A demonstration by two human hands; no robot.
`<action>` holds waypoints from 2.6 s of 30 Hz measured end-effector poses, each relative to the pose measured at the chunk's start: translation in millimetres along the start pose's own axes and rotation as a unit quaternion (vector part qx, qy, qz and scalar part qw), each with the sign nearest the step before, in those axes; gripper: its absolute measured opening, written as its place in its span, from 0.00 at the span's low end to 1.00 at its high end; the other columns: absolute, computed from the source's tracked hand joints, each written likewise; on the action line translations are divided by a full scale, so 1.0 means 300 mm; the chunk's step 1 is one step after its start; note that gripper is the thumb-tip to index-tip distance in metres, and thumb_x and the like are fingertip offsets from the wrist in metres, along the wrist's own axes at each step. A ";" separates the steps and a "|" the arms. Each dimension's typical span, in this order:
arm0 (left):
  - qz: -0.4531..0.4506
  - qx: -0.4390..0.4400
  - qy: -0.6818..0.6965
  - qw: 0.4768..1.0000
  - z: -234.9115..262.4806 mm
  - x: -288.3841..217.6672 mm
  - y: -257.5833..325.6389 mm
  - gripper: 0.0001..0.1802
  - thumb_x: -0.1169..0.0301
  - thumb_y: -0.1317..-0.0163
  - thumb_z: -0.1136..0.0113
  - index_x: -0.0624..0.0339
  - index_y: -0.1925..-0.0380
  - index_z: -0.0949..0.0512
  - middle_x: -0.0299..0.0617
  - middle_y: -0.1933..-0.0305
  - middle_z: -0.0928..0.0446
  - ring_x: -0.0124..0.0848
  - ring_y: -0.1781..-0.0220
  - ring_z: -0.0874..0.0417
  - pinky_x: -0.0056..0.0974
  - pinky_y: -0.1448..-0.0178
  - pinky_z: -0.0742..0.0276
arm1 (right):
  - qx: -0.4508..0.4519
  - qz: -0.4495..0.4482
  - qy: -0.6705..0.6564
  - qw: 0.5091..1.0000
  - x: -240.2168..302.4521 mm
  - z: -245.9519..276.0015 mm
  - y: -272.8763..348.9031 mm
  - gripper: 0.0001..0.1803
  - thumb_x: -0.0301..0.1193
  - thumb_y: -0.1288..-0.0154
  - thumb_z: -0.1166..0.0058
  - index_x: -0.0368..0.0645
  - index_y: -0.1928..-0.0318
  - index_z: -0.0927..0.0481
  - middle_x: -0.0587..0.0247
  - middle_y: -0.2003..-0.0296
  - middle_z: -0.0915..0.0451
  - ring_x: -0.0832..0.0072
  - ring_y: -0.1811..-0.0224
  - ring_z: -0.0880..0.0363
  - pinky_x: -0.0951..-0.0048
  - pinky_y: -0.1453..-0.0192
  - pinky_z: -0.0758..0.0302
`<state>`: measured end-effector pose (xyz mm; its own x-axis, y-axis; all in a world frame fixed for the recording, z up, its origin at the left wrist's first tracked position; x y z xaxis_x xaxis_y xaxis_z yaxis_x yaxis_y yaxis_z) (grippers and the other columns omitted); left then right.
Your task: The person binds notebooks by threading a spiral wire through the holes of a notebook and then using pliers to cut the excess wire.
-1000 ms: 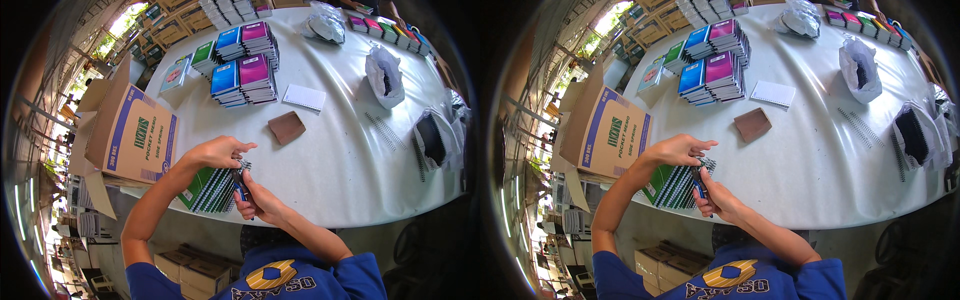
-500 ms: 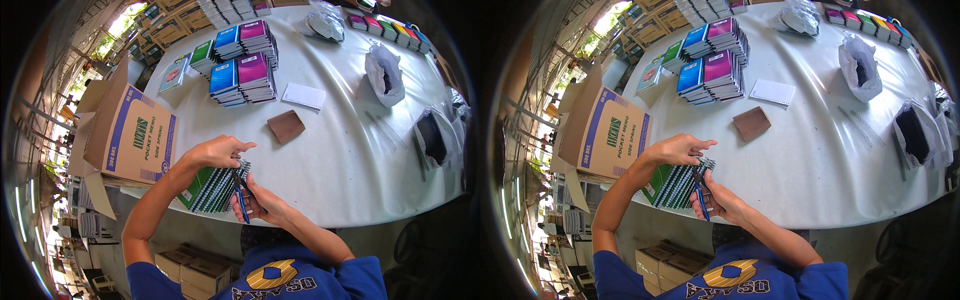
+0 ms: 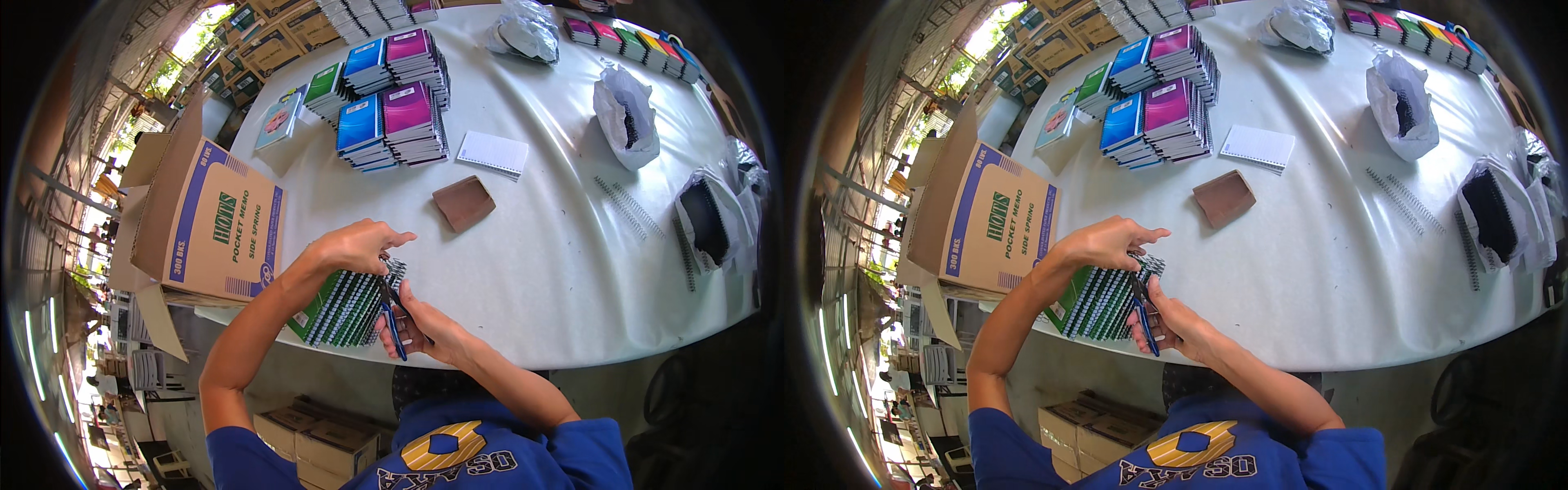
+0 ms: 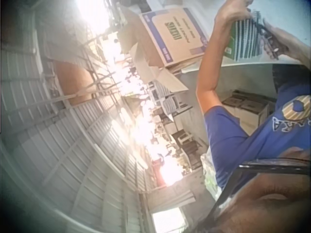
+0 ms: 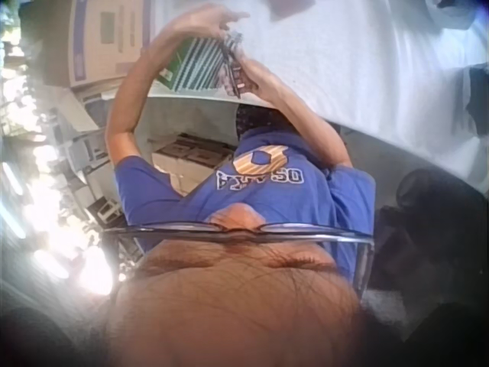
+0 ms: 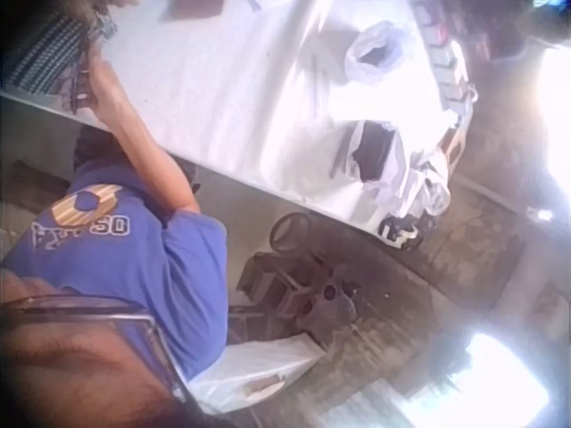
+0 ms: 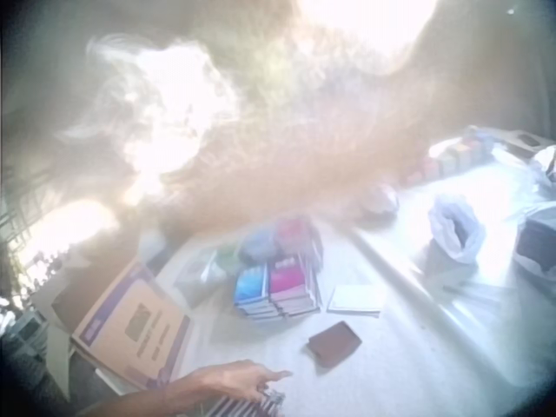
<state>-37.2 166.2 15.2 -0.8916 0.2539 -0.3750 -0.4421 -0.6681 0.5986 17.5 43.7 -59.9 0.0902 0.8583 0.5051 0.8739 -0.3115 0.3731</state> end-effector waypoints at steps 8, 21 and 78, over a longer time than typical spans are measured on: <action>0.010 -0.004 -0.017 1.000 -0.004 -0.011 -0.012 0.41 0.77 0.51 0.39 0.57 0.32 0.36 0.61 0.48 0.21 0.49 0.48 0.17 0.42 0.43 0.21 | 0.026 -0.018 -0.089 0.996 -0.016 0.012 -0.028 0.39 0.68 0.32 0.73 0.42 0.68 0.27 0.68 0.80 0.31 0.76 0.80 0.34 0.71 0.71 0.28; 0.004 -0.035 0.003 0.999 -0.010 0.001 -0.025 0.41 0.76 0.54 0.36 0.55 0.34 0.33 0.62 0.55 0.19 0.51 0.55 0.16 0.45 0.50 0.22 | -0.023 -0.001 -0.056 0.998 0.009 0.028 -0.001 0.39 0.67 0.31 0.75 0.41 0.68 0.28 0.68 0.79 0.34 0.77 0.79 0.38 0.73 0.73 0.35; 0.046 0.033 -0.066 0.996 -0.087 0.034 -0.132 0.27 0.73 0.47 0.35 0.60 0.44 0.23 0.56 0.50 0.19 0.48 0.48 0.18 0.44 0.44 0.23 | -0.104 -0.033 -0.021 0.994 -0.050 0.140 0.013 0.39 0.65 0.30 0.71 0.39 0.66 0.24 0.62 0.76 0.26 0.72 0.75 0.25 0.67 0.68 0.22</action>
<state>-26.3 177.0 -30.8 -0.9316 0.2873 -0.2226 -0.3601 -0.6459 0.6732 39.5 46.9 -98.7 0.0591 0.8943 0.4435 0.7608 -0.3279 0.5600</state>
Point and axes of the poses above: each hand's wrist, its own y-axis away from the middle knuckle, its own z-axis out of the back of the hand, x = y × z, the point moved 9 cm from there along -y, towards the middle knuckle
